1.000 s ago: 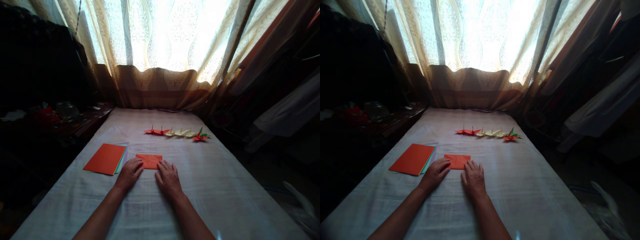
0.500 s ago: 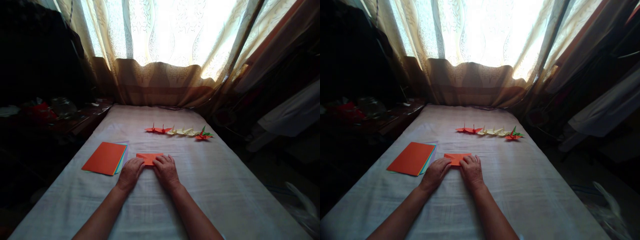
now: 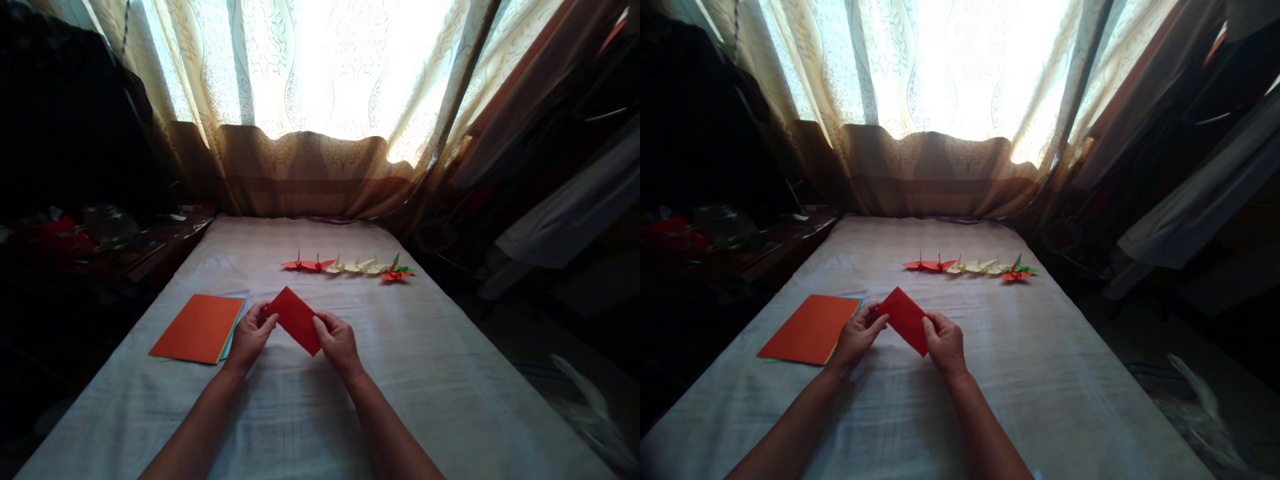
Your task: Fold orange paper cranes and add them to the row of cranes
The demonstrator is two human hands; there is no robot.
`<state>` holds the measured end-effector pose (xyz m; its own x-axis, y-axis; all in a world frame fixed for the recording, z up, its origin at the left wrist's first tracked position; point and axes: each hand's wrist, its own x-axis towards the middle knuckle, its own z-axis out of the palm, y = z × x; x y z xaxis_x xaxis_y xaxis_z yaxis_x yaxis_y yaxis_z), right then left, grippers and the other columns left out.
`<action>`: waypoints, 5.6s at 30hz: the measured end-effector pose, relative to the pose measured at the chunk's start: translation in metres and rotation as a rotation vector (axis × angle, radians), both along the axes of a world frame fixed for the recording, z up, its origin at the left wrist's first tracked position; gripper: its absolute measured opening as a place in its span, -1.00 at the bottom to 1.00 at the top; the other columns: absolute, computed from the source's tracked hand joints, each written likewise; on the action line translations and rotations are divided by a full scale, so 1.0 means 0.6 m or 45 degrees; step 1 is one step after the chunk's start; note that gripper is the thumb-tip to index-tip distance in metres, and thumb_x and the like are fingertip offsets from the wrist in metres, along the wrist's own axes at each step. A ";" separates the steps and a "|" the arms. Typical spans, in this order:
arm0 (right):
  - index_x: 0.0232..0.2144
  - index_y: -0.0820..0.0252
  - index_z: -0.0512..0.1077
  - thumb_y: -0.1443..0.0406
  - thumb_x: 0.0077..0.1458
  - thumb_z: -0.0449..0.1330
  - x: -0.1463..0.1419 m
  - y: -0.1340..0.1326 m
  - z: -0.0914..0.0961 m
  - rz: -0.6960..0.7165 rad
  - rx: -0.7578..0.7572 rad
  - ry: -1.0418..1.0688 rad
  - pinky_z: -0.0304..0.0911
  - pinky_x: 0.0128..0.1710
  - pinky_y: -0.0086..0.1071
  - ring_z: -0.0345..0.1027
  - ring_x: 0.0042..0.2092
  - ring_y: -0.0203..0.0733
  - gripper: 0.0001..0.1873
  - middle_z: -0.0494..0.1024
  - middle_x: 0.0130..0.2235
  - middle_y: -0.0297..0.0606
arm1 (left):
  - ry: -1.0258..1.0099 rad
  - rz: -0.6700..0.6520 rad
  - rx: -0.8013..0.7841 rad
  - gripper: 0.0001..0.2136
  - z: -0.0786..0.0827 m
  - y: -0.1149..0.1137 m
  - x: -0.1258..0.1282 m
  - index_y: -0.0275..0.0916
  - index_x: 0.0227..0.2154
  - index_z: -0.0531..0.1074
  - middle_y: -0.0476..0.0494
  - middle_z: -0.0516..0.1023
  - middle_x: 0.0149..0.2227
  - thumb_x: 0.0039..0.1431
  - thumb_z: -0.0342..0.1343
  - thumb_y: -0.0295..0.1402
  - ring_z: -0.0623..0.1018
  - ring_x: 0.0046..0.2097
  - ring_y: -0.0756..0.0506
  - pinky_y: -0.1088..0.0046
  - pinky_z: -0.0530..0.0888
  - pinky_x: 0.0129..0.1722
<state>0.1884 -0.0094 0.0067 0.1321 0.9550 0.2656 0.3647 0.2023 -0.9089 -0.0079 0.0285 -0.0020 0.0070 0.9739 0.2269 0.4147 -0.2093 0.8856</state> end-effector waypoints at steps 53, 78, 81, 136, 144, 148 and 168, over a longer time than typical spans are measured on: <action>0.00 0.27 0.36 0.33 0.14 0.15 0.006 0.032 -0.049 -0.149 0.060 -0.942 0.12 -0.12 -0.24 0.39 -0.30 -0.12 -0.65 0.54 -0.39 -0.27 | 0.843 -0.096 0.314 -0.51 -0.029 -0.011 0.025 -0.24 0.22 0.19 -0.09 0.53 -0.34 0.23 0.06 -0.36 0.51 -0.27 -0.16 0.24 0.44 -0.17; 0.33 0.03 0.02 0.04 0.28 0.00 0.051 -0.012 -0.048 0.504 -0.140 -1.290 -0.31 0.31 0.17 -0.21 0.38 0.08 -0.36 -0.02 0.37 -0.26 | 1.279 -0.567 0.254 -0.53 -0.030 -0.034 0.001 0.12 0.26 0.15 -0.11 0.14 0.34 0.31 -0.05 -0.08 0.10 0.35 -0.28 -0.08 -0.16 0.29; 0.32 0.03 0.06 0.05 0.26 0.04 0.060 -0.020 -0.046 0.509 -0.122 -1.293 -0.25 0.29 0.19 -0.18 0.37 0.10 -0.36 -0.01 0.37 -0.21 | 1.258 -0.651 0.196 -0.54 -0.018 -0.032 -0.001 0.19 0.25 0.14 -0.12 0.07 0.37 0.31 -0.04 -0.10 0.09 0.36 -0.29 -0.10 -0.13 0.28; -0.32 0.08 0.50 0.30 0.21 0.12 0.016 -0.024 -0.026 0.205 0.148 -0.869 0.14 -0.07 -0.28 0.38 -0.16 -0.18 -0.86 0.57 -0.24 -0.28 | 0.808 -0.377 0.397 -0.79 -0.002 -0.065 -0.022 -0.20 -0.16 0.47 -0.14 0.56 -0.31 0.32 -0.04 -0.29 0.51 -0.25 -0.13 0.29 0.41 -0.18; -0.41 0.11 0.41 0.31 0.18 0.13 -0.006 -0.011 -0.039 0.025 0.036 -0.844 0.11 -0.18 -0.31 0.32 -0.22 -0.15 -0.88 0.50 -0.32 -0.27 | 0.889 -0.236 0.424 -0.70 -0.015 -0.057 -0.011 -0.26 0.05 0.35 -0.17 0.54 -0.29 0.33 -0.06 -0.31 0.51 -0.24 -0.16 0.24 0.44 -0.16; -0.41 0.11 0.39 0.32 0.16 0.14 -0.012 -0.013 -0.038 -0.020 0.030 -0.866 0.08 -0.19 -0.31 0.30 -0.23 -0.16 -0.90 0.48 -0.33 -0.30 | 0.971 -0.296 0.553 -0.73 -0.010 -0.063 -0.003 -0.19 -0.02 0.44 -0.22 0.53 -0.07 0.32 -0.08 -0.42 0.48 -0.03 -0.20 0.21 0.42 -0.04; -0.36 0.13 0.40 0.39 0.17 0.08 0.016 -0.026 -0.046 -0.040 0.090 -0.755 0.12 -0.13 -0.31 0.33 -0.17 -0.15 -0.88 0.51 -0.24 -0.25 | 1.055 -0.605 0.570 -0.62 -0.018 -0.079 0.005 -0.25 0.12 0.38 -0.16 0.48 0.13 0.36 -0.09 -0.21 0.41 0.18 -0.18 0.11 0.03 0.32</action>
